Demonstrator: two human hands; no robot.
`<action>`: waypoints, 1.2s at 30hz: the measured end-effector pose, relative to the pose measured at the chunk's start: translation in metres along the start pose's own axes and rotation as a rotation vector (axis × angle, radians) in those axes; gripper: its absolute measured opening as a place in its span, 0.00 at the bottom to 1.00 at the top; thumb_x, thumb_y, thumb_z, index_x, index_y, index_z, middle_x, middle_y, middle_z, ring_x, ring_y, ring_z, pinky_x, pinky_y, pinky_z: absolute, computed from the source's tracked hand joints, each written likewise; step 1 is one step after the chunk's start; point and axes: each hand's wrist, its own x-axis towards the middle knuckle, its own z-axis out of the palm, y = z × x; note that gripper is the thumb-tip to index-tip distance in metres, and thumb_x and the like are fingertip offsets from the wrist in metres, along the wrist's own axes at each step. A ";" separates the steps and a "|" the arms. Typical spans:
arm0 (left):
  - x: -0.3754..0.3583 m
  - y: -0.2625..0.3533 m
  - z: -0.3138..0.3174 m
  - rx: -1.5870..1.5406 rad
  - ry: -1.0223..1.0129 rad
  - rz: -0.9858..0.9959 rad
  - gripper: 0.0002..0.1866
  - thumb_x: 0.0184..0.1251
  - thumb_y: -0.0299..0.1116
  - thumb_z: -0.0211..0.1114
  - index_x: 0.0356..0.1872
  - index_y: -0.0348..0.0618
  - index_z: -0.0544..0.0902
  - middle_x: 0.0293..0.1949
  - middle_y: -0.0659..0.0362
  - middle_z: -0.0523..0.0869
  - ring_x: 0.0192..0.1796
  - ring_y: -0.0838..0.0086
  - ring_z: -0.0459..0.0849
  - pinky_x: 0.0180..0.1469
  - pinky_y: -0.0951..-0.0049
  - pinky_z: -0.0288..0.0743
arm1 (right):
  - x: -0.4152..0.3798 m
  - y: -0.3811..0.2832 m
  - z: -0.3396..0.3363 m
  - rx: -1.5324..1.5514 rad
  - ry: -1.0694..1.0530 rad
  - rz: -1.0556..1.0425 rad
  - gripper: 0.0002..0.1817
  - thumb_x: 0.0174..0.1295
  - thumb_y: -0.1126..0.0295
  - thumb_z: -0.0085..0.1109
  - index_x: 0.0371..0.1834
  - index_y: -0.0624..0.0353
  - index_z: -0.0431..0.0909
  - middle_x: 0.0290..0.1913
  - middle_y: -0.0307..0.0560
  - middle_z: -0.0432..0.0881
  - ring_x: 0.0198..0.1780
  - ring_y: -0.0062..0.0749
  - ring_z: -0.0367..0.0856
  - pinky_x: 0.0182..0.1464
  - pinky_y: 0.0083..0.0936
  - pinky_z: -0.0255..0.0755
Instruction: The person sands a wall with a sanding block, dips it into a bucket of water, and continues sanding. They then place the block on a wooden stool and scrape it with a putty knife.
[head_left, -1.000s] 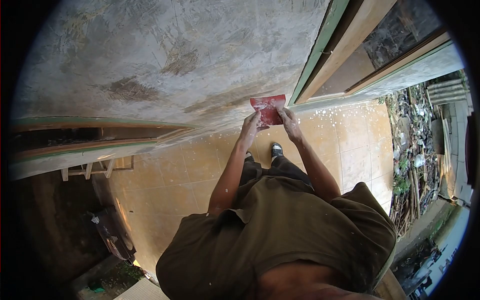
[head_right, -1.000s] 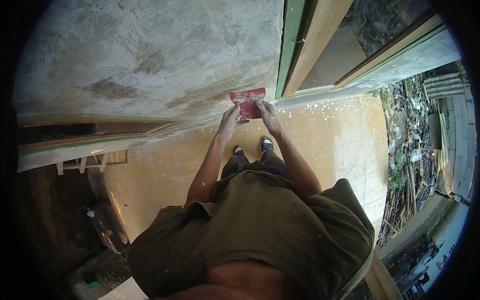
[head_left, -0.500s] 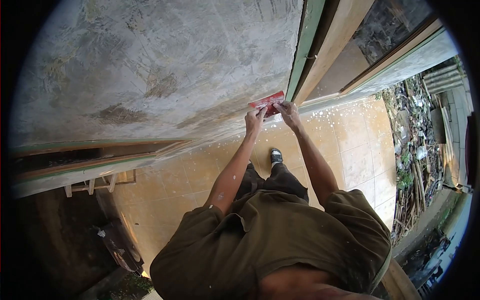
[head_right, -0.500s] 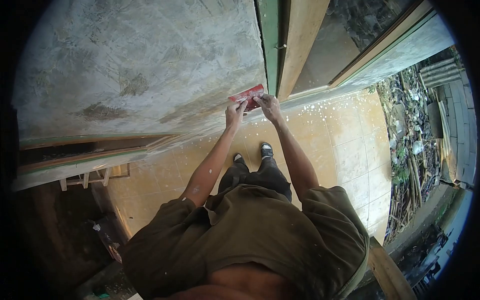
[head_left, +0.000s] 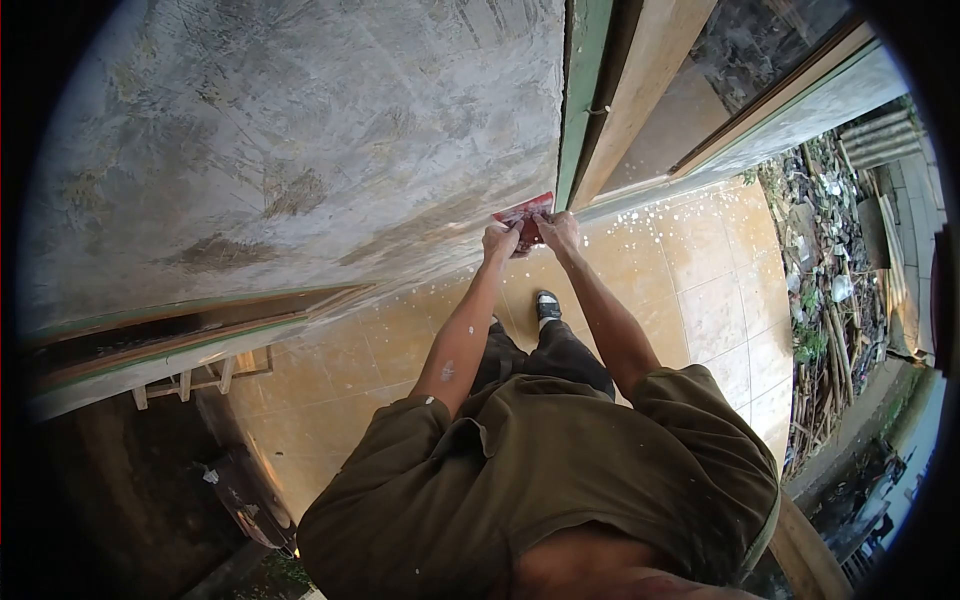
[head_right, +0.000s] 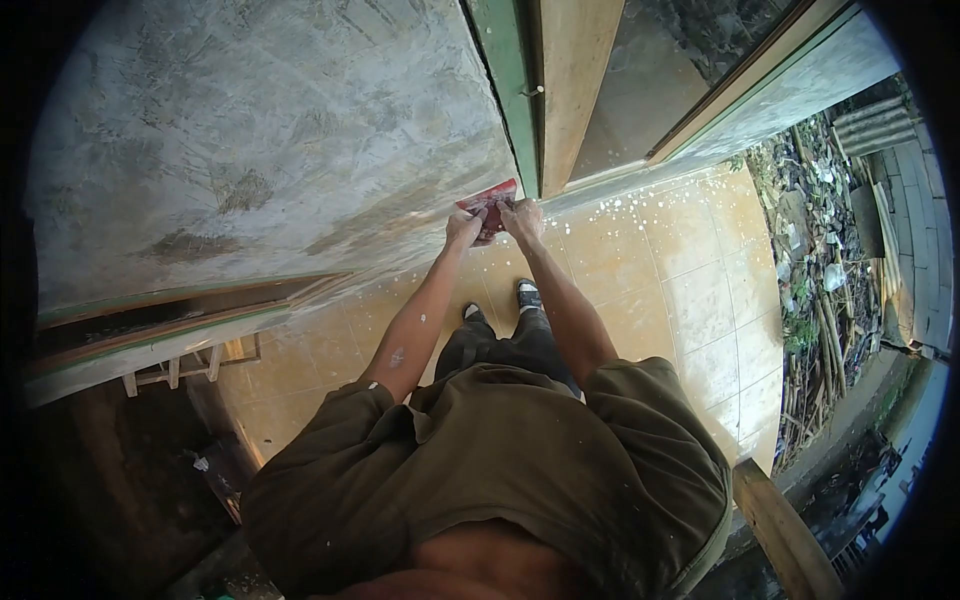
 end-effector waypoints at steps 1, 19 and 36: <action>-0.004 -0.004 -0.002 -0.011 -0.022 -0.047 0.18 0.61 0.37 0.65 0.26 0.27 0.82 0.21 0.47 0.84 0.20 0.65 0.85 0.22 0.69 0.84 | 0.002 0.011 0.006 0.001 -0.001 -0.004 0.23 0.53 0.50 0.61 0.25 0.63 0.84 0.23 0.58 0.82 0.31 0.45 0.84 0.35 0.39 0.74; -0.024 0.020 -0.029 -0.562 -0.324 0.000 0.09 0.68 0.38 0.57 0.42 0.46 0.78 0.35 0.61 0.83 0.35 0.75 0.83 0.34 0.74 0.78 | 0.013 -0.003 0.016 0.668 0.037 -0.462 0.23 0.67 0.58 0.45 0.23 0.69 0.74 0.17 0.49 0.73 0.21 0.31 0.72 0.26 0.31 0.67; -0.077 0.013 -0.030 -0.166 -0.197 0.469 0.15 0.69 0.39 0.57 0.38 0.32 0.79 0.27 0.59 0.78 0.29 0.69 0.86 0.28 0.76 0.83 | -0.046 -0.007 -0.027 0.621 -0.022 -0.479 0.19 0.68 0.61 0.51 0.35 0.70 0.77 0.25 0.38 0.75 0.30 0.18 0.67 0.32 0.23 0.64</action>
